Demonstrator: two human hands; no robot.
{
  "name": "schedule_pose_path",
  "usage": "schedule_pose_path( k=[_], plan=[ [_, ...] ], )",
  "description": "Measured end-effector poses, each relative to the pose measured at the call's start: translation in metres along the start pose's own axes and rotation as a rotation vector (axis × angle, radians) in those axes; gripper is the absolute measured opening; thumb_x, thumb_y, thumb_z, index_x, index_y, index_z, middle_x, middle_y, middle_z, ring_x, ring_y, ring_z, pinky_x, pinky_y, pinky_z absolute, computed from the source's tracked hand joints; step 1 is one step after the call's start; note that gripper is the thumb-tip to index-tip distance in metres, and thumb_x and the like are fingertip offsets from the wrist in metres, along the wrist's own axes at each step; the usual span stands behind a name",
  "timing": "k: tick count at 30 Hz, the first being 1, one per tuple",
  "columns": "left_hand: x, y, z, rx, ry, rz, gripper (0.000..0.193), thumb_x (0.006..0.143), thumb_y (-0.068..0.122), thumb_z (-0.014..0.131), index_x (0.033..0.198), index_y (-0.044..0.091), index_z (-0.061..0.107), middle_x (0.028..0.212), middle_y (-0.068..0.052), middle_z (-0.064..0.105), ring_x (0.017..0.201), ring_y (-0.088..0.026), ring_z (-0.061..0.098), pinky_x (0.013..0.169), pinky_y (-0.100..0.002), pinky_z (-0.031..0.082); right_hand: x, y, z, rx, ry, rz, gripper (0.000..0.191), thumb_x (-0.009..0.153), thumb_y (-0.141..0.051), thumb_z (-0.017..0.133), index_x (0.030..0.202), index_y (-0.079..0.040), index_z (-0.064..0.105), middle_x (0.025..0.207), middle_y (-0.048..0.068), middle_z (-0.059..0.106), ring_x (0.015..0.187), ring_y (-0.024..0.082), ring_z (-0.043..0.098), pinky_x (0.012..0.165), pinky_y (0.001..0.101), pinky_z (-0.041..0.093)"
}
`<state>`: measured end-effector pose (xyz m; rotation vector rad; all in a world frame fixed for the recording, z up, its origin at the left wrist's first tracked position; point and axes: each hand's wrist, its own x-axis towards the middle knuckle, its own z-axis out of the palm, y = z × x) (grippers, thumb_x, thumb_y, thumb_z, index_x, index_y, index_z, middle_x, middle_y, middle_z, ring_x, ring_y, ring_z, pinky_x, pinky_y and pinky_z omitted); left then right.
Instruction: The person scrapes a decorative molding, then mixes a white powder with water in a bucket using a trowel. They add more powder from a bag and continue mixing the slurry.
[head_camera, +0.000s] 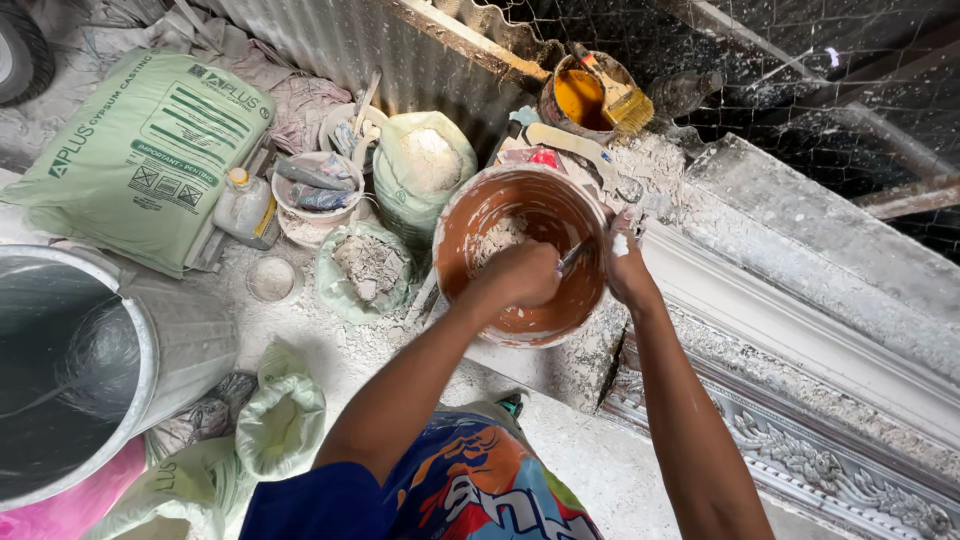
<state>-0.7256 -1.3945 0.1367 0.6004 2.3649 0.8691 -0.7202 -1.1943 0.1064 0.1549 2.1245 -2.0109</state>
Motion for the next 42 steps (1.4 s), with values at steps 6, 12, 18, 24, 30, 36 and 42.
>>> schedule_pose_path(
  k=[6, 12, 18, 24, 30, 36, 42],
  plan=[
    [-0.005, 0.001, -0.017, -0.035, 0.022, -0.227, 0.023, 0.091, 0.018, 0.060, 0.105, 0.006, 0.075, 0.105, -0.022, 0.076, 0.097, -0.035, 0.076, 0.089, -0.049, 0.059, 0.000, -0.005, 0.000, -0.050, -0.095, -0.159, 0.077, 0.109, -0.061, 0.028, 0.153, 0.001, 0.042, 0.149, 0.019, 0.053, 0.135, 0.024, 0.051, 0.115, 0.0370, 0.041],
    [-0.009, -0.026, 0.033, 0.008, -0.127, 0.006, 0.031, 0.094, 0.027, 0.062, 0.104, 0.000, 0.070, 0.105, -0.026, 0.072, 0.097, -0.039, 0.071, 0.088, -0.052, 0.055, -0.007, 0.007, -0.018, -0.086, -0.024, 0.016, 0.072, 0.106, -0.058, 0.040, 0.152, -0.004, 0.048, 0.125, 0.019, 0.062, 0.105, 0.021, 0.062, 0.085, 0.0366, 0.057],
    [0.021, -0.031, 0.083, -1.120, 0.015, -0.364, 0.022, 0.104, 0.029, 0.052, 0.104, 0.008, 0.057, 0.114, -0.022, 0.073, 0.075, -0.036, 0.072, 0.063, -0.043, 0.055, -0.066, 0.047, -0.030, 0.016, 0.265, 0.231, 0.066, 0.100, -0.048, 0.050, 0.153, -0.010, 0.036, 0.123, 0.020, 0.063, 0.106, 0.031, 0.063, 0.082, 0.0457, 0.056],
    [0.049, 0.003, 0.129, -0.838, -0.029, -0.188, 0.030, 0.108, 0.024, 0.044, 0.111, -0.001, 0.061, 0.114, -0.029, 0.067, 0.064, -0.022, 0.063, 0.051, -0.035, 0.054, -0.079, 0.059, -0.018, 0.283, 0.229, 0.030, 0.059, 0.103, -0.045, 0.053, 0.149, -0.011, 0.044, 0.133, 0.013, 0.061, 0.120, 0.026, 0.063, 0.098, 0.0403, 0.058],
    [0.036, -0.016, 0.122, -0.972, -0.138, -0.229, 0.031, 0.109, 0.024, 0.039, 0.109, 0.000, 0.059, 0.102, -0.022, 0.062, 0.062, -0.020, 0.059, 0.051, -0.035, 0.053, -0.077, 0.054, -0.025, 0.343, 0.242, 0.014, 0.060, 0.104, -0.048, 0.057, 0.143, -0.002, 0.052, 0.126, 0.018, 0.064, 0.106, 0.027, 0.066, 0.084, 0.0447, 0.059],
    [0.032, -0.014, 0.125, -0.548, -0.259, -0.133, 0.033, 0.110, 0.025, 0.034, 0.107, 0.002, 0.057, 0.091, -0.014, 0.057, 0.060, -0.018, 0.054, 0.051, -0.035, 0.051, -0.079, 0.055, -0.024, 0.344, 0.161, -0.082, 0.064, 0.103, -0.050, 0.056, 0.146, -0.003, 0.051, 0.128, 0.012, 0.067, 0.109, 0.021, 0.067, 0.089, 0.0365, 0.060],
    [0.025, -0.009, 0.136, -0.519, -0.121, -0.075, 0.035, 0.112, 0.024, 0.030, 0.105, 0.003, 0.057, 0.082, -0.008, 0.051, 0.061, -0.015, 0.050, 0.053, -0.036, 0.049, -0.077, 0.058, -0.020, 0.234, 0.117, -0.158, 0.062, 0.106, -0.047, 0.058, 0.148, -0.003, 0.051, 0.133, 0.012, 0.065, 0.118, 0.020, 0.064, 0.098, 0.0352, 0.057]
  ],
)
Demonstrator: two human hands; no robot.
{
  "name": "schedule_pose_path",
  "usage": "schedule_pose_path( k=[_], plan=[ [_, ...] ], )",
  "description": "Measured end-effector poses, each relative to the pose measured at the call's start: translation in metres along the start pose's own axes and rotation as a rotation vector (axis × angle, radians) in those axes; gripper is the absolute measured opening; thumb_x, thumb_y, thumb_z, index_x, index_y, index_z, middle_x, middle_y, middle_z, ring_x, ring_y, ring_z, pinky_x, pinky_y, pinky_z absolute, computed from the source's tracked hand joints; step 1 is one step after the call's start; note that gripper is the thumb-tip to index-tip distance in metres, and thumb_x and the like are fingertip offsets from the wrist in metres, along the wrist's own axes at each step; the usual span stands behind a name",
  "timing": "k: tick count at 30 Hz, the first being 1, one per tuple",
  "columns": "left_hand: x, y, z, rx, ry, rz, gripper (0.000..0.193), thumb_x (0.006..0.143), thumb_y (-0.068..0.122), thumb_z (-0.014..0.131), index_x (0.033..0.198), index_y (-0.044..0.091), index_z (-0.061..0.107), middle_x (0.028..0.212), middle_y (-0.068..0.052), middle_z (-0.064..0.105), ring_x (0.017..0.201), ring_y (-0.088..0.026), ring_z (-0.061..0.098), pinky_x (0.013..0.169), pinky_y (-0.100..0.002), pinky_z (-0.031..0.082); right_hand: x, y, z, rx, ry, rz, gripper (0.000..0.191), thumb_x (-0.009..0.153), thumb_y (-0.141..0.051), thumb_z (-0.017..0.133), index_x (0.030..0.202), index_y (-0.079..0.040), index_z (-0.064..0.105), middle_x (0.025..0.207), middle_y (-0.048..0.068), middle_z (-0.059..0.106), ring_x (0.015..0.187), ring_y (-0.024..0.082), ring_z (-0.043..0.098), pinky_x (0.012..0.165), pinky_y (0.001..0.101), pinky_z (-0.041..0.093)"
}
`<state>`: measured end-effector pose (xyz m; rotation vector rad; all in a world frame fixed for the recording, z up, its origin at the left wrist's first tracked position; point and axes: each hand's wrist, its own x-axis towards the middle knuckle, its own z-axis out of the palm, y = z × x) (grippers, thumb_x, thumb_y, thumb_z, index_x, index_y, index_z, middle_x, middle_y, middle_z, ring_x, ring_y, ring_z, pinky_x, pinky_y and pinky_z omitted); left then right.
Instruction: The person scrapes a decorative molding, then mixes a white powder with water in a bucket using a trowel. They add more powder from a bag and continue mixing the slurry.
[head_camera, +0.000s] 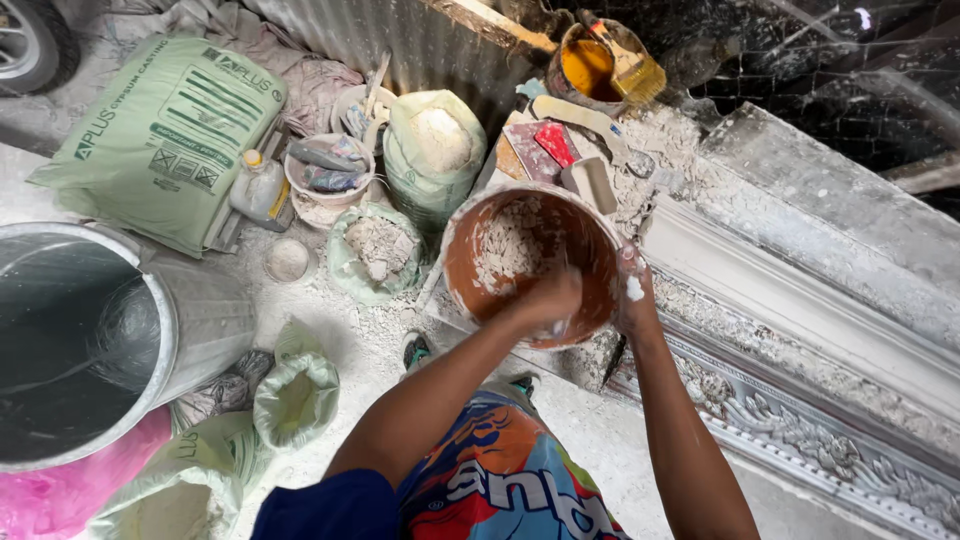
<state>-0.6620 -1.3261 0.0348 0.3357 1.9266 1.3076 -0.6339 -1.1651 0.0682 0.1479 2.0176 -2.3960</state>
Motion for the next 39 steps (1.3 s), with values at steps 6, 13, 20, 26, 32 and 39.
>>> schedule_pose_path(
  k=[6, 13, 20, 26, 32, 39],
  plan=[
    [-0.017, 0.029, -0.011, -0.932, 0.154, -0.130, 0.031, 0.108, 0.030, 0.030, 0.099, 0.007, 0.050, 0.080, -0.008, 0.055, 0.061, -0.023, 0.056, 0.056, -0.042, 0.052, 0.004, 0.001, 0.000, 0.062, 0.048, 0.071, 0.056, 0.110, -0.047, 0.056, 0.144, -0.002, 0.057, 0.121, 0.012, 0.066, 0.103, 0.021, 0.064, 0.082, 0.0369, 0.057],
    [-0.014, 0.023, -0.004, -0.813, 0.147, -0.047, 0.036, 0.109, 0.034, 0.033, 0.094, 0.007, 0.052, 0.075, -0.009, 0.056, 0.059, -0.024, 0.060, 0.051, -0.044, 0.052, 0.005, -0.007, 0.013, 0.200, 0.009, 0.096, 0.056, 0.106, -0.043, 0.057, 0.143, -0.001, 0.054, 0.124, 0.013, 0.067, 0.105, 0.024, 0.065, 0.087, 0.0400, 0.057],
    [0.005, -0.003, -0.001, -0.915, 0.217, 0.069, 0.047, 0.113, 0.036, 0.036, 0.086, 0.004, 0.057, 0.068, -0.007, 0.054, 0.055, -0.024, 0.056, 0.049, -0.042, 0.050, 0.010, 0.002, 0.017, 0.118, -0.102, -0.048, 0.062, 0.104, -0.042, 0.059, 0.150, -0.001, 0.046, 0.137, 0.008, 0.061, 0.124, 0.018, 0.059, 0.108, 0.0346, 0.048],
    [0.000, 0.009, -0.022, -0.716, 0.079, -0.085, 0.042, 0.109, 0.038, 0.039, 0.092, 0.004, 0.057, 0.077, -0.011, 0.061, 0.059, -0.026, 0.061, 0.051, -0.042, 0.051, 0.017, 0.009, 0.008, -0.158, 0.137, 0.206, 0.056, 0.116, -0.041, 0.054, 0.154, 0.000, 0.055, 0.102, 0.019, 0.047, 0.088, 0.032, 0.042, 0.071, 0.0504, 0.036],
    [-0.007, -0.013, -0.030, 0.199, -0.001, -0.224, 0.029, 0.104, 0.031, 0.043, 0.100, 0.006, 0.059, 0.086, -0.013, 0.064, 0.068, -0.028, 0.064, 0.059, -0.043, 0.053, 0.028, -0.010, 0.025, -0.519, -0.232, -0.115, 0.054, 0.107, -0.047, 0.051, 0.140, -0.005, 0.063, 0.139, 0.013, 0.065, 0.130, 0.023, 0.056, 0.112, 0.0371, 0.039],
    [-0.006, -0.025, -0.069, 0.306, 0.019, -0.251, 0.024, 0.098, 0.022, 0.047, 0.110, 0.008, 0.061, 0.096, -0.016, 0.068, 0.080, -0.031, 0.068, 0.068, -0.046, 0.055, 0.054, -0.031, 0.062, -0.637, -0.251, 0.049, 0.053, 0.102, -0.048, 0.055, 0.135, -0.008, 0.064, 0.129, 0.012, 0.067, 0.122, 0.023, 0.059, 0.106, 0.0381, 0.044]
  ],
)
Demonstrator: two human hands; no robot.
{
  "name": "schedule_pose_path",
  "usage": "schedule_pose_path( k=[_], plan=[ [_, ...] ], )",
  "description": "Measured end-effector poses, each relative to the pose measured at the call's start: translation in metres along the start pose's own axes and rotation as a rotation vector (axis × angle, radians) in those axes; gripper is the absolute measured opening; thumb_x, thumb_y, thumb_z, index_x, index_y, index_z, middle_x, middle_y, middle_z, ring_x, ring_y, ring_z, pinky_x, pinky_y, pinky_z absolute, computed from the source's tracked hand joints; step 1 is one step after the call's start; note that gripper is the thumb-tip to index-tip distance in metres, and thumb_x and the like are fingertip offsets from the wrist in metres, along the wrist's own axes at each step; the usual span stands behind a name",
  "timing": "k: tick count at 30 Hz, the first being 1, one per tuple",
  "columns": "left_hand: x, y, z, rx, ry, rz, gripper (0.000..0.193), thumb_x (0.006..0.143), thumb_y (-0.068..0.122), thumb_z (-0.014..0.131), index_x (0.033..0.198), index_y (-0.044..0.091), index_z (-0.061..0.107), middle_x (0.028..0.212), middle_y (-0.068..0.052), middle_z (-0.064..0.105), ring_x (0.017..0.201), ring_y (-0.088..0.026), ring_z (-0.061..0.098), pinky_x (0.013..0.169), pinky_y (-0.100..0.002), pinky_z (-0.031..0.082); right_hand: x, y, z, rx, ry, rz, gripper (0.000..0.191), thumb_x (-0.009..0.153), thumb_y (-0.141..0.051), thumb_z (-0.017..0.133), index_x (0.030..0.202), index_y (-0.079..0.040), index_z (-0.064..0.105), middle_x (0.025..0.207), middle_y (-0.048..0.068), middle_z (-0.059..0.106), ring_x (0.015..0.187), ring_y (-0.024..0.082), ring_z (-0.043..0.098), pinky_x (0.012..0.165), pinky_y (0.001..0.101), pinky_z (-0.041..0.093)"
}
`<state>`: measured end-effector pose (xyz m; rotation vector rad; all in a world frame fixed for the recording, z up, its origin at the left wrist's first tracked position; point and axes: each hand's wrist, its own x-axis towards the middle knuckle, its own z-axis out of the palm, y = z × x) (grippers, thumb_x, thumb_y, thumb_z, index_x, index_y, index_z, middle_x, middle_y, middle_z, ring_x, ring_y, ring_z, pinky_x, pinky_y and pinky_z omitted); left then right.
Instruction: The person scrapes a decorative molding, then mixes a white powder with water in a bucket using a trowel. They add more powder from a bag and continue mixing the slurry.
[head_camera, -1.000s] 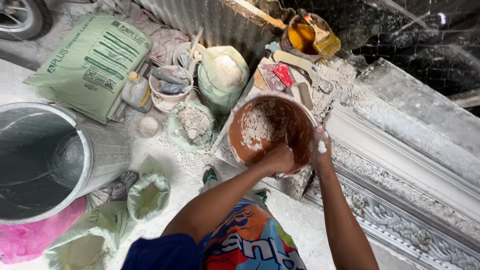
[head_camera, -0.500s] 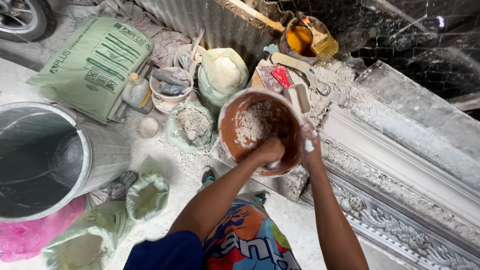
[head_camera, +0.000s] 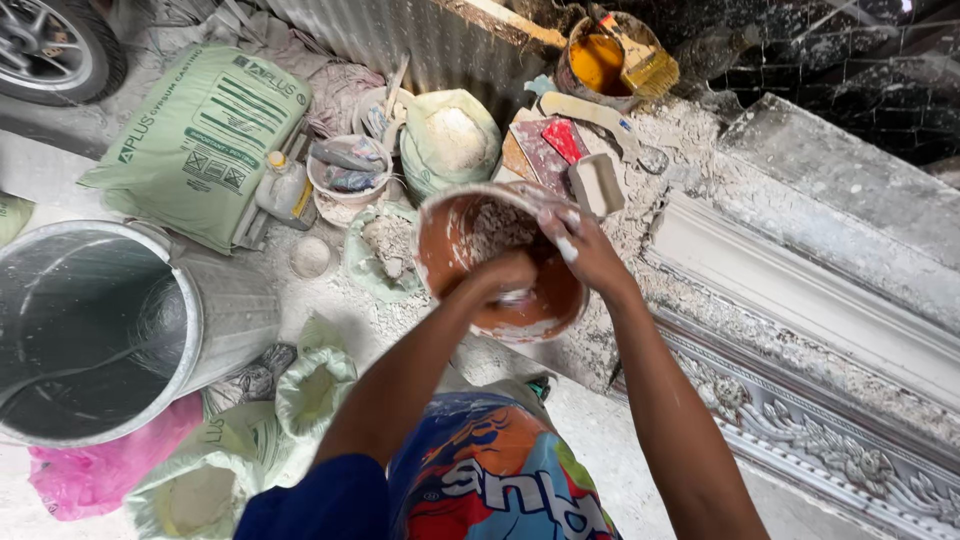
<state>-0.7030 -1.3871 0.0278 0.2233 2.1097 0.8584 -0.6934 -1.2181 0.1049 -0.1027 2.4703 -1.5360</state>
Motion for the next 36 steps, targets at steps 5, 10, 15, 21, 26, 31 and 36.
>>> schedule_pose_path(
  k=[5, 10, 15, 21, 26, 31, 36],
  plan=[
    [0.000, 0.006, -0.018, 0.274, 0.012, -0.130, 0.028, 0.093, 0.016, 0.050, 0.117, 0.010, 0.063, 0.103, -0.018, 0.071, 0.088, -0.033, 0.071, 0.074, -0.047, 0.057, 0.023, -0.006, -0.002, 0.018, -0.108, -0.003, 0.052, 0.102, -0.049, 0.055, 0.132, -0.008, 0.066, 0.122, 0.013, 0.072, 0.115, 0.025, 0.063, 0.104, 0.0382, 0.047],
    [0.002, 0.006, -0.027, 0.323, -0.030, -0.118, 0.037, 0.089, 0.010, 0.054, 0.124, 0.011, 0.065, 0.110, -0.020, 0.074, 0.096, -0.035, 0.073, 0.081, -0.049, 0.058, 0.035, -0.014, 0.007, -0.090, -0.102, 0.057, 0.056, 0.101, -0.053, 0.051, 0.139, -0.014, 0.063, 0.122, 0.012, 0.068, 0.115, 0.023, 0.061, 0.100, 0.0379, 0.047],
    [0.005, -0.004, -0.026, 0.350, 0.005, -0.168, 0.046, 0.085, 0.010, 0.059, 0.130, 0.014, 0.067, 0.119, -0.019, 0.075, 0.105, -0.036, 0.074, 0.088, -0.049, 0.059, 0.044, -0.027, 0.017, -0.146, -0.146, -0.075, 0.057, 0.101, -0.056, 0.057, 0.134, -0.011, 0.066, 0.131, 0.016, 0.066, 0.117, 0.027, 0.065, 0.093, 0.0415, 0.055],
    [0.001, -0.012, -0.032, 0.451, 0.177, -0.031, 0.045, 0.086, 0.027, 0.068, 0.131, 0.024, 0.068, 0.130, -0.013, 0.066, 0.116, -0.033, 0.065, 0.090, -0.048, 0.055, 0.043, -0.047, 0.021, -0.090, -0.216, 0.158, 0.057, 0.093, -0.055, 0.058, 0.133, -0.015, 0.063, 0.129, 0.012, 0.065, 0.094, 0.024, 0.072, 0.070, 0.0373, 0.063],
    [-0.006, 0.005, -0.031, 0.867, 0.112, -0.007, 0.024, 0.093, 0.024, 0.066, 0.111, 0.015, 0.080, 0.114, -0.006, 0.077, 0.104, -0.027, 0.073, 0.081, -0.043, 0.059, 0.050, -0.054, 0.020, -0.118, -0.217, 0.013, 0.058, 0.096, -0.057, 0.056, 0.131, -0.013, 0.070, 0.115, 0.019, 0.077, 0.098, 0.029, 0.072, 0.086, 0.0399, 0.057],
    [-0.031, 0.006, 0.011, 1.218, 0.410, 0.145, 0.014, 0.091, 0.018, 0.068, 0.098, 0.020, 0.080, 0.092, 0.005, 0.077, 0.091, -0.017, 0.072, 0.073, -0.036, 0.051, 0.055, -0.047, 0.028, -0.169, -0.160, -0.019, 0.056, 0.097, -0.057, 0.058, 0.127, -0.011, 0.068, 0.129, 0.017, 0.069, 0.121, 0.030, 0.064, 0.104, 0.0409, 0.046],
    [-0.032, -0.007, 0.009, 1.095, 0.264, 0.111, 0.014, 0.092, 0.015, 0.067, 0.090, 0.022, 0.080, 0.089, 0.005, 0.077, 0.088, -0.017, 0.073, 0.063, -0.035, 0.052, 0.058, -0.047, 0.037, -0.139, -0.200, -0.106, 0.057, 0.097, -0.057, 0.058, 0.123, -0.009, 0.071, 0.130, 0.017, 0.069, 0.121, 0.030, 0.065, 0.105, 0.0392, 0.046]
  ],
)
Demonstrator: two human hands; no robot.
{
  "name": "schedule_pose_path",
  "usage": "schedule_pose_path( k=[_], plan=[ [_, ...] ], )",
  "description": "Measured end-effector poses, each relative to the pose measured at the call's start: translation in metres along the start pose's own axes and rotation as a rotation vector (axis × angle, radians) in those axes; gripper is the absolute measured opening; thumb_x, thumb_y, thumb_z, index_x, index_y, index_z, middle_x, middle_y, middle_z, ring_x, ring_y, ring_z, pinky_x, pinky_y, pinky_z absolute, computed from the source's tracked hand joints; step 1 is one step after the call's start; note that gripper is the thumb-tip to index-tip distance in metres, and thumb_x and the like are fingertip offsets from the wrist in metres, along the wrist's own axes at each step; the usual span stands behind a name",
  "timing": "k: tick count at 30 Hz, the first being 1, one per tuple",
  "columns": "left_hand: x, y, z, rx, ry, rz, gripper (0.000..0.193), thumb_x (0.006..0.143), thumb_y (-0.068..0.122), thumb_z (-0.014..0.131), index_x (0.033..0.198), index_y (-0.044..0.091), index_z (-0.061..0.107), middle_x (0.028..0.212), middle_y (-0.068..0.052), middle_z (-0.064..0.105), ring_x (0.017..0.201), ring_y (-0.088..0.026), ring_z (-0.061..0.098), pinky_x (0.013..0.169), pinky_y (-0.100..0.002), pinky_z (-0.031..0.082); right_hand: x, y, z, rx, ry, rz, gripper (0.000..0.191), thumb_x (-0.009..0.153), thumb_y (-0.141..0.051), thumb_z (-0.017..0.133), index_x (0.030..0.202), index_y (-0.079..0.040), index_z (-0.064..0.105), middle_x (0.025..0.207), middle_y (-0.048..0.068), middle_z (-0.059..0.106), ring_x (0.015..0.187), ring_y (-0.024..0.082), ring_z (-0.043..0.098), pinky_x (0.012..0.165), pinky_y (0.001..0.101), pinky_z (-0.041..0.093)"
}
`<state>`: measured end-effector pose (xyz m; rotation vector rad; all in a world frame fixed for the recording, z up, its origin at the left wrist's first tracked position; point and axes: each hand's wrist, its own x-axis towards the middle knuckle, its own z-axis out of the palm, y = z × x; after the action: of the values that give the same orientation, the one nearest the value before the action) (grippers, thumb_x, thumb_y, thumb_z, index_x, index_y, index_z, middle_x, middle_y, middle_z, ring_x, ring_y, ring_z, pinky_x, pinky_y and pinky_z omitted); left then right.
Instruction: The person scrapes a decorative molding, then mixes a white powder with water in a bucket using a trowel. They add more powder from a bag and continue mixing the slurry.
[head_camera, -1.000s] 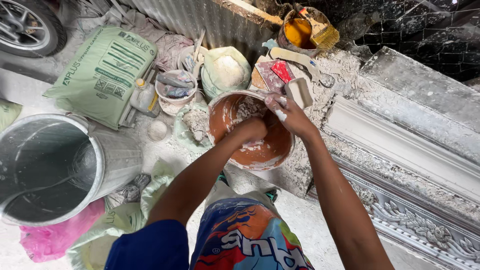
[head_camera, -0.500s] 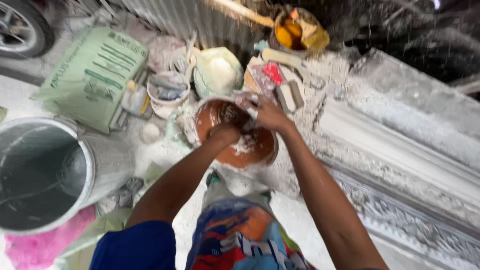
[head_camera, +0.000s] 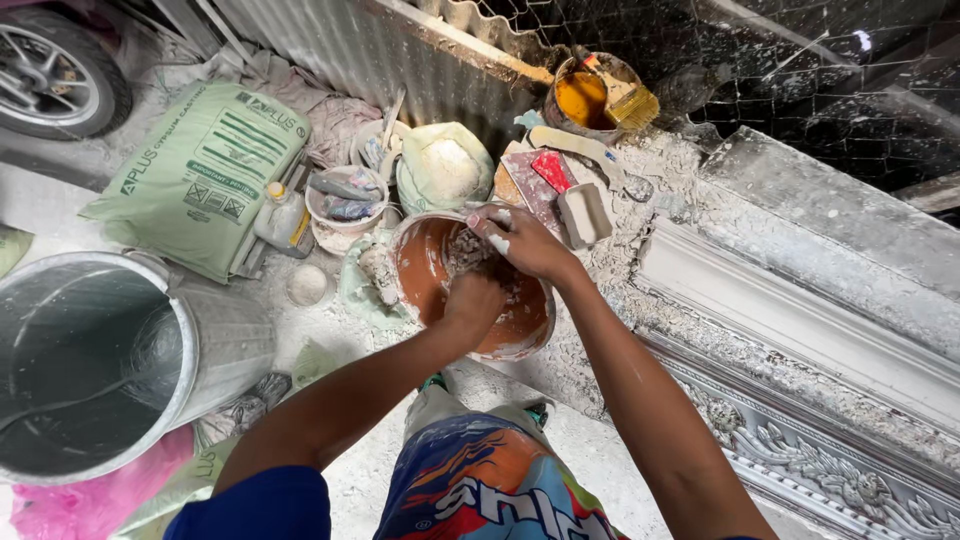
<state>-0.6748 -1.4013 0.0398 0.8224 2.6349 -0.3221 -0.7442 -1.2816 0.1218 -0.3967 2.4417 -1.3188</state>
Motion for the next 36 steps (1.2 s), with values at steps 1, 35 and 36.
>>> schedule_pose_path(
  k=[1, 35, 36],
  plan=[
    [0.003, -0.005, -0.001, 0.003, 0.074, 0.019, 0.015, 0.093, 0.014, 0.067, 0.090, 0.021, 0.080, 0.090, 0.002, 0.077, 0.087, -0.019, 0.073, 0.065, -0.036, 0.053, 0.001, -0.001, -0.001, -0.007, -0.011, -0.028, 0.056, 0.098, -0.057, 0.057, 0.122, -0.008, 0.072, 0.130, 0.018, 0.070, 0.121, 0.031, 0.065, 0.107, 0.0392, 0.045],
    [-0.024, -0.117, 0.000, -0.283, 0.325, -0.204, 0.023, 0.101, 0.009, 0.052, 0.118, -0.001, 0.065, 0.078, -0.016, 0.072, 0.063, -0.029, 0.074, 0.050, -0.044, 0.060, 0.011, 0.003, -0.005, -0.087, 0.203, 0.267, 0.069, 0.097, -0.065, 0.051, 0.141, -0.013, 0.059, 0.137, 0.021, 0.061, 0.130, 0.036, 0.055, 0.107, 0.0453, 0.040],
    [-0.025, -0.120, 0.006, -0.373, 0.208, -0.144, 0.023, 0.097, 0.014, 0.056, 0.114, 0.003, 0.067, 0.082, -0.015, 0.072, 0.066, -0.029, 0.073, 0.053, -0.046, 0.059, 0.011, 0.002, -0.005, -0.051, 0.176, 0.256, 0.069, 0.096, -0.065, 0.050, 0.140, -0.014, 0.061, 0.135, 0.020, 0.065, 0.128, 0.034, 0.060, 0.108, 0.0436, 0.044]
  ],
)
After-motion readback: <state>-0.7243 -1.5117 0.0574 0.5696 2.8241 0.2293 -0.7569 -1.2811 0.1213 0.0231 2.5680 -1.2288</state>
